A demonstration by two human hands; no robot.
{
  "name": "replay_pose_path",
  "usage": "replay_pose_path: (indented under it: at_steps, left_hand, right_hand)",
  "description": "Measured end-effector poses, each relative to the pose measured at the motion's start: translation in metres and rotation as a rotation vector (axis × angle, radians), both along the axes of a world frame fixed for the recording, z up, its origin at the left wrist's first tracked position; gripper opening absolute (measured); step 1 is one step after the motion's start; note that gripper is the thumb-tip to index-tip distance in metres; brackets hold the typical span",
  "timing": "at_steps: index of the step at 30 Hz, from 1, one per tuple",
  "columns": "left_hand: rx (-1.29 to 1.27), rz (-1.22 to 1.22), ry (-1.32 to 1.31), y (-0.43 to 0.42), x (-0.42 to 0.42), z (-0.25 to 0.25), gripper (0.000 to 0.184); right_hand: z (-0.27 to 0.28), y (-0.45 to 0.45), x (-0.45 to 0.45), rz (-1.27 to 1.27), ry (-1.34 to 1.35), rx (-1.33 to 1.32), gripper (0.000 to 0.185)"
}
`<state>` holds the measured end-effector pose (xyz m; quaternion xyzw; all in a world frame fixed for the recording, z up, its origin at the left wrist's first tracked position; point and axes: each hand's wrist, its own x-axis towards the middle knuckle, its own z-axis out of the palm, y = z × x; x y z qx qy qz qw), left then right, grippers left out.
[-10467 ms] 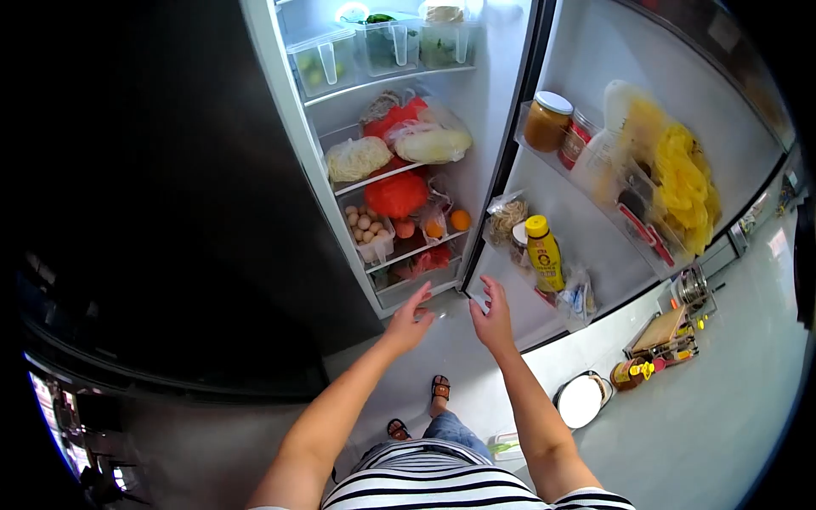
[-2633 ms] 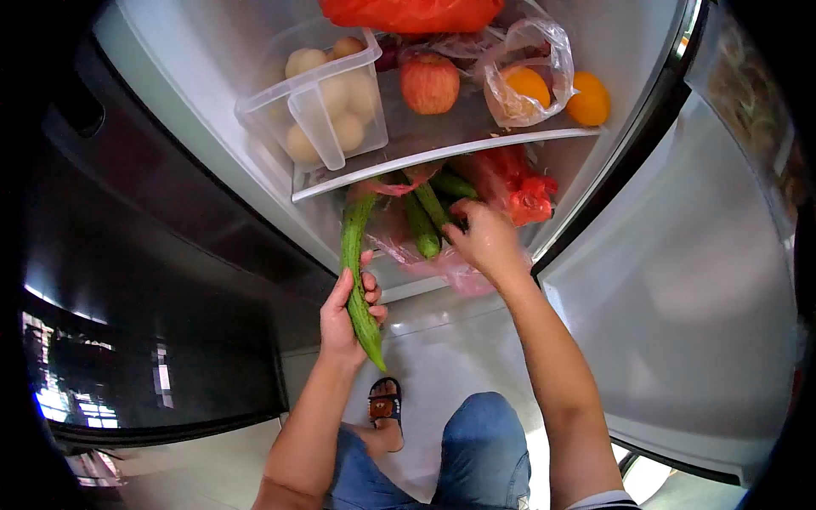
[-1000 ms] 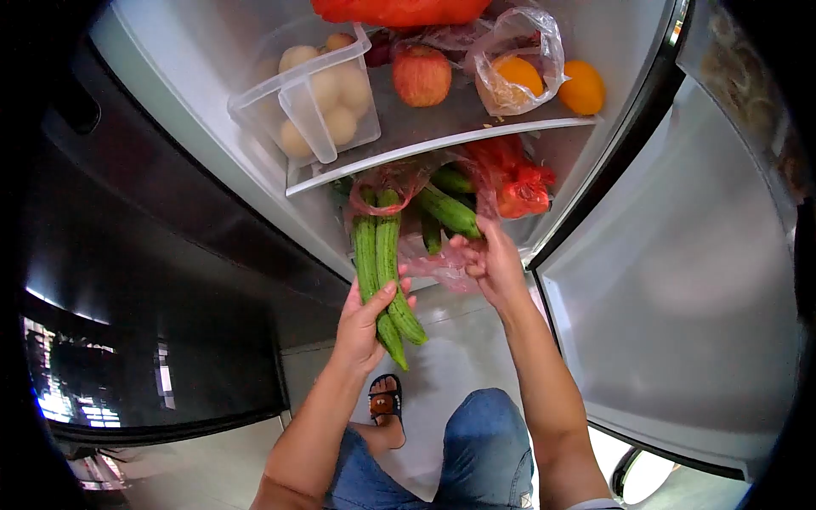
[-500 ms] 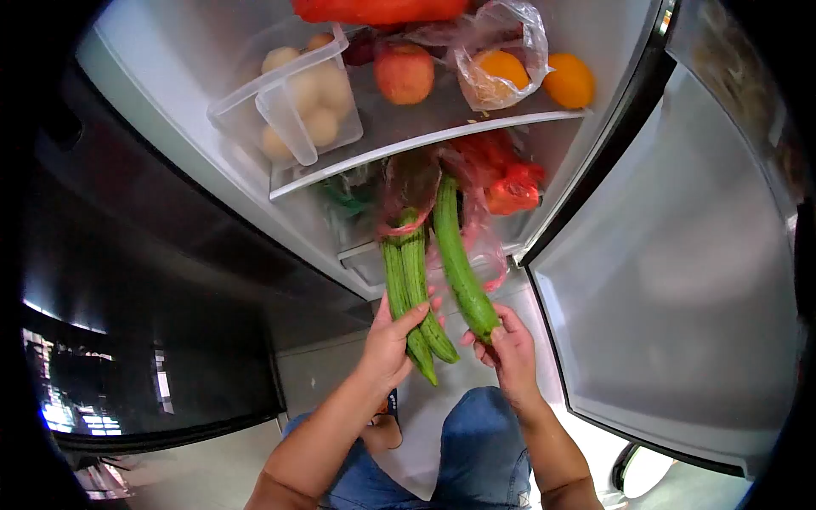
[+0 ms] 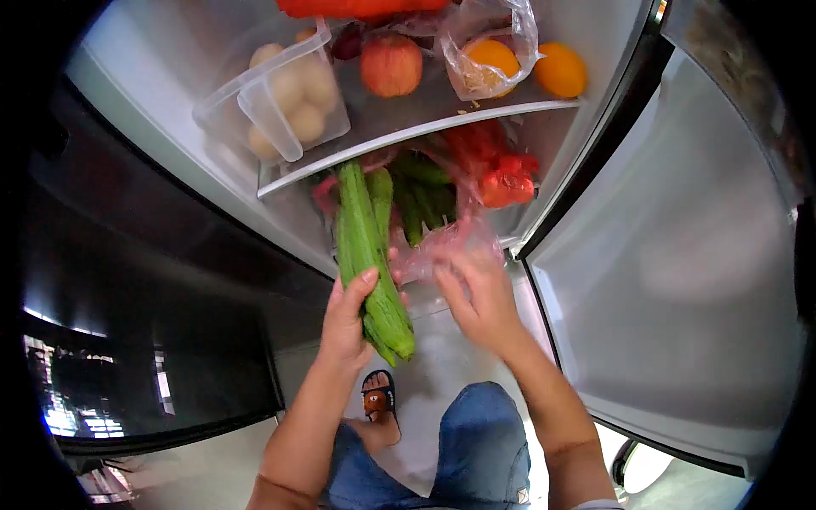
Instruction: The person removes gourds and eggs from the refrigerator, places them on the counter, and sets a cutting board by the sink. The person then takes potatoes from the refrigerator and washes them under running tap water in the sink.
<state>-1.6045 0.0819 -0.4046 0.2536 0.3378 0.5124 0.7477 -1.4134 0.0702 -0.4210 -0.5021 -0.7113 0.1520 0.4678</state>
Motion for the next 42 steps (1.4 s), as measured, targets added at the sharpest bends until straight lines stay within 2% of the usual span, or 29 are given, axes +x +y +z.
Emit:
replay_pose_path:
  at_steps: [2,4,7,10,11,13,17,23,26,30,33,36,39,42]
  left_hand:
    - [0.018,0.018,0.015,0.003,-0.004,0.001,0.052]
    - [0.023,0.020,-0.017,0.005,-0.009,-0.001,0.054]
    - [0.007,0.021,-0.114,0.008,-0.012,-0.002,0.054]
    - [0.002,-0.005,-0.082,0.008,-0.012,-0.006,0.054]
    - [0.014,-0.008,-0.056,0.008,-0.011,-0.005,0.054]
    - [0.038,-0.016,-0.003,0.007,-0.007,-0.003,0.054]
    - [0.017,-0.017,-0.074,0.010,-0.009,-0.007,0.053]
    - [0.012,-0.030,-0.120,0.012,-0.013,-0.010,0.054]
    - [0.026,-0.037,-0.102,0.009,-0.013,-0.010,0.054]
    - [0.019,-0.022,-0.110,0.008,-0.014,-0.010,0.054]
    - [0.015,-0.008,-0.086,0.008,-0.015,-0.010,0.054]
    - [0.021,-0.003,-0.071,0.008,-0.016,-0.008,0.054]
    - [0.029,-0.007,-0.072,0.007,-0.018,-0.009,0.055]
    - [0.035,-0.009,-0.075,0.008,-0.017,-0.010,0.054]
  right_hand:
    - [-0.015,0.042,0.005,-0.102,-0.283,0.045,0.035]
    - [-0.029,0.074,0.007,-0.288,-0.628,0.029,0.051]
    - [-0.025,0.101,0.020,-0.523,-0.721,0.015,0.067]
    - [-0.001,0.107,0.036,-0.510,-0.610,0.116,0.078]
    - [0.001,0.111,0.040,-0.491,-0.543,0.156,0.066]
    - [0.004,0.109,0.047,-0.450,-0.602,0.155,0.062]
    - [0.003,0.097,0.051,-0.391,-0.629,0.169,0.049]
    - [-0.002,0.101,0.047,-0.498,-0.669,0.156,0.051]
    - [-0.016,0.110,0.037,-0.453,-0.633,0.197,0.052]
    - [-0.042,0.141,0.024,-0.509,-0.654,0.159,0.038]
    - [-0.045,0.159,0.029,-0.519,-0.747,0.137,0.037]
    - [-0.031,0.148,0.033,-0.504,-0.672,0.181,0.038]
    - [-0.016,0.124,0.033,-0.406,-0.668,0.004,0.036]
    - [-0.040,0.132,0.029,-0.458,-0.569,0.121,0.033]
